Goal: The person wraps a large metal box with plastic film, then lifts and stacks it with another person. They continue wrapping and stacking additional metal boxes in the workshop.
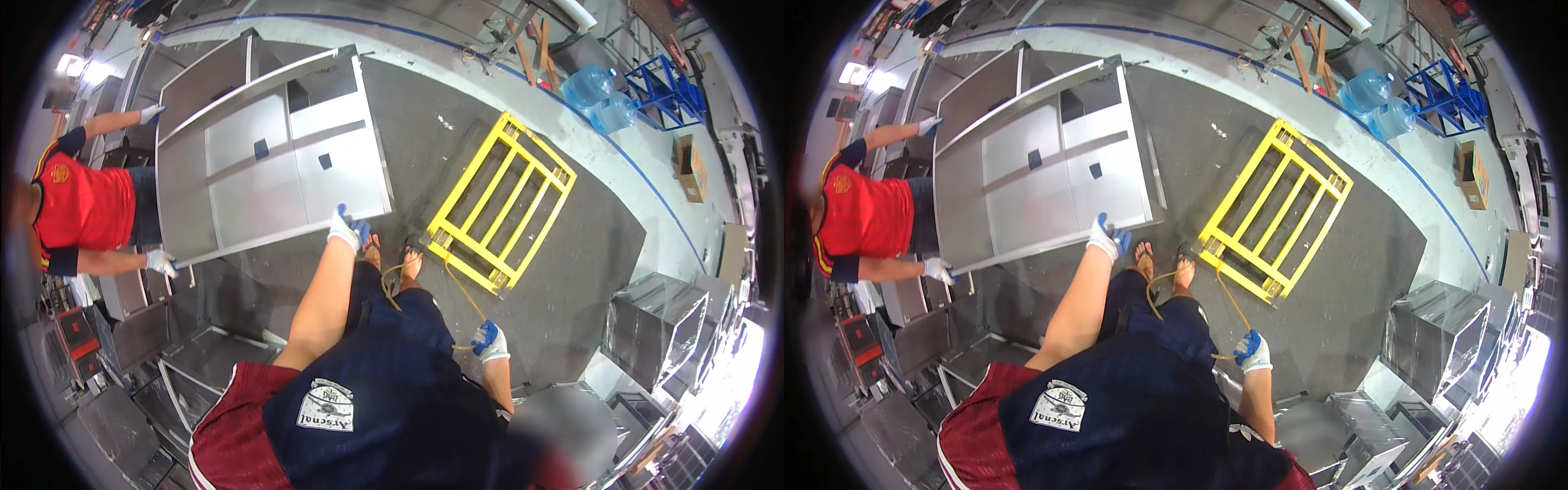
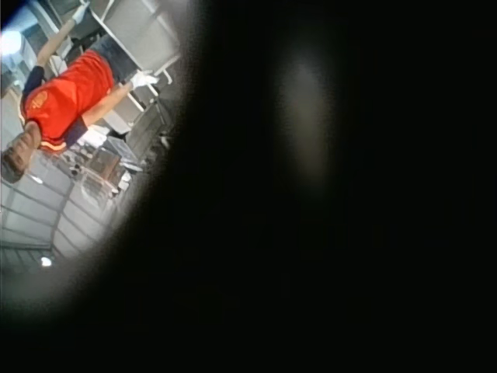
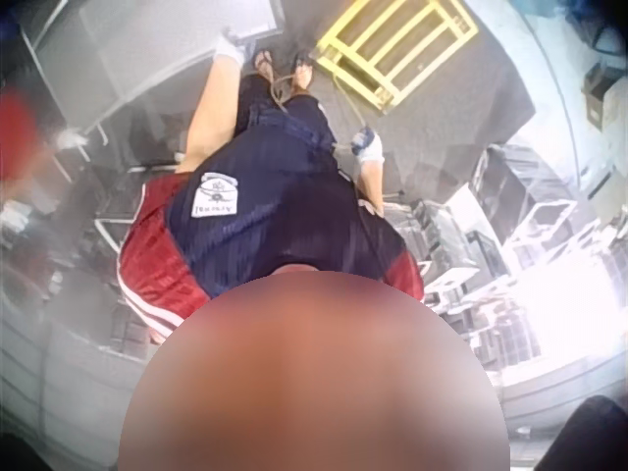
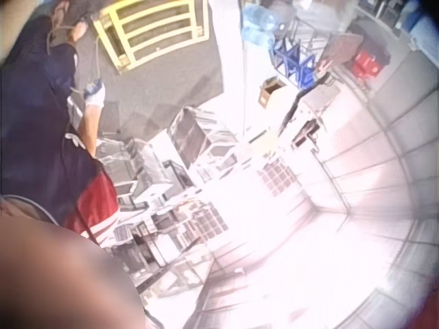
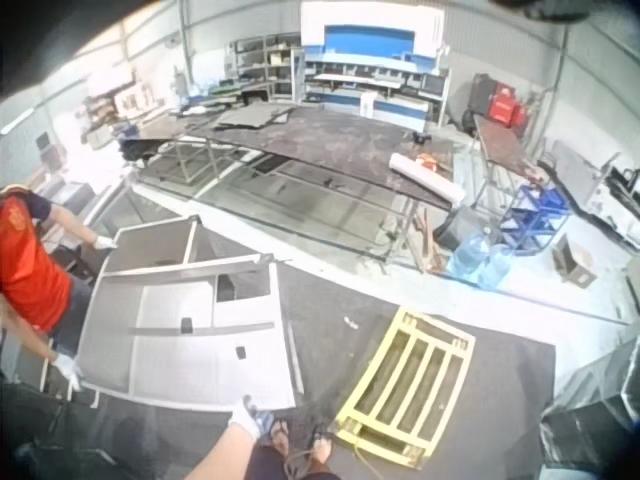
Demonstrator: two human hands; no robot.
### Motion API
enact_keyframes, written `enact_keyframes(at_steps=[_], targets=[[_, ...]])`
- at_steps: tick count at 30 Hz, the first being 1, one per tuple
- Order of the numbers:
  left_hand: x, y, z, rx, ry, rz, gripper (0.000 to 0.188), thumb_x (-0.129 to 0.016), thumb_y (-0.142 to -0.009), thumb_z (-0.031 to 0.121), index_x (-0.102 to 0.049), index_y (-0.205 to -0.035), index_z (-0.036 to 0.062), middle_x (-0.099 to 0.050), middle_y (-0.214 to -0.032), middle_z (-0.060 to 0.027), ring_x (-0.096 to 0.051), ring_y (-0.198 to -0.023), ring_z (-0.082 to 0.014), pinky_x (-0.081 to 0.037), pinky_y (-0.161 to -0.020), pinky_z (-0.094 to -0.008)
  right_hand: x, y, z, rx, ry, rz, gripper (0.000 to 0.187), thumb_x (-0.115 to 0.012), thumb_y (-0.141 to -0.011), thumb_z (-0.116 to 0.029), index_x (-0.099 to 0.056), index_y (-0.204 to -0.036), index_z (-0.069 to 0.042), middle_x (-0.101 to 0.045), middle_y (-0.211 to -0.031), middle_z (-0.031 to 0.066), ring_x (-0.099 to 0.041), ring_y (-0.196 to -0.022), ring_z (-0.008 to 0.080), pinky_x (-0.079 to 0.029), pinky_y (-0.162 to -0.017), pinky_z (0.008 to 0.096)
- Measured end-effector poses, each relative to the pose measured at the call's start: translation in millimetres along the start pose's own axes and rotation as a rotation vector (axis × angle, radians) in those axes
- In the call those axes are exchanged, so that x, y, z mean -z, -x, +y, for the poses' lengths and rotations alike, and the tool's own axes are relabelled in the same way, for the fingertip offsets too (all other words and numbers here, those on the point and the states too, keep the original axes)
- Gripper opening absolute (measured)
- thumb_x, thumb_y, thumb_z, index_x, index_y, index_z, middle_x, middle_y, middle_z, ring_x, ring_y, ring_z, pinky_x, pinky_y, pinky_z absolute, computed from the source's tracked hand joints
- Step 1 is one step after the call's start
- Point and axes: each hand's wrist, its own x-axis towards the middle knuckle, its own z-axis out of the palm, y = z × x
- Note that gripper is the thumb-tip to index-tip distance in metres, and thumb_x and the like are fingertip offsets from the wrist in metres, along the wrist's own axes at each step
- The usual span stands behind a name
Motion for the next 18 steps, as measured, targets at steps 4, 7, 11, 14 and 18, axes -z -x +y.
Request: enact_keyframes(at_steps=[4,7,11,14,18], targets=[[-56.4,5.3,-6.3,-0.29,-0.611,-0.312,0.029,-0.076,-0.091,0.037,-0.068,-0.101,0.0103,-0.072,-0.093,-0.0067,-0.065,-0.082,-0.0227,-0.052,-0.071,-0.0393,-26.0,-5.6,31.9,0.16,0.062,0.075,0.038,-0.053,-0.101,-0.03,-0.042,-0.066,-0.021,-0.034,-0.052,-0.0041,-0.033,-0.041,0.0153,-0.03,-0.044,0.0315],[-121.8,-29.8,35.5,-0.905,-0.705,-0.056,0.039,-0.081,-0.086,0.038,-0.07,-0.103,0.0053,-0.071,-0.093,-0.0096,-0.067,-0.085,-0.0271,-0.053,-0.075,-0.0425,-36.9,-14.0,63.7,0.181,-0.024,0.057,0.036,-0.054,-0.101,-0.03,-0.045,-0.068,-0.019,-0.035,-0.052,-0.0038,-0.033,-0.041,0.015,-0.031,-0.043,0.0309],[-185.4,-71.6,62.9,-0.629,-1.059,-0.08,0.059,-0.074,-0.087,0.037,-0.064,-0.129,-0.0029,-0.069,-0.126,-0.0198,-0.065,-0.114,-0.0346,-0.051,-0.097,-0.0437,-40.3,-16.5,97.2,0.134,-0.241,0.046,0.035,-0.056,-0.102,-0.034,-0.05,-0.071,-0.017,-0.036,-0.053,-0.0031,-0.032,-0.041,0.0144,-0.032,-0.043,0.0298],[-196.2,-67.4,65.3,-0.759,-1.659,0.126,0.064,-0.066,-0.09,0.044,-0.061,-0.136,-0.0008,-0.064,-0.134,-0.0245,-0.06,-0.127,-0.0371,-0.045,-0.11,-0.0443,-45.3,-9.2,111.6,0.163,-0.291,0.115,0.037,-0.054,-0.103,-0.037,-0.054,-0.074,-0.015,-0.036,-0.052,-0.0026,-0.032,-0.041,0.015,-0.032,-0.042,0.0296],[-187.0,-37.1,68.0,-1.906,-2.049,0.158,0.066,-0.05,-0.097,0.058,-0.068,-0.128,0.002,-0.053,-0.146,-0.0302,-0.046,-0.143,-0.0361,-0.024,-0.122,-0.0467,-64.4,-4.7,114.9,0.193,-0.357,0.07,0.035,-0.057,-0.102,-0.035,-0.052,-0.073,-0.014,-0.039,-0.055,-0.0023,-0.036,-0.045,0.0142,-0.032,-0.042,0.0295]])
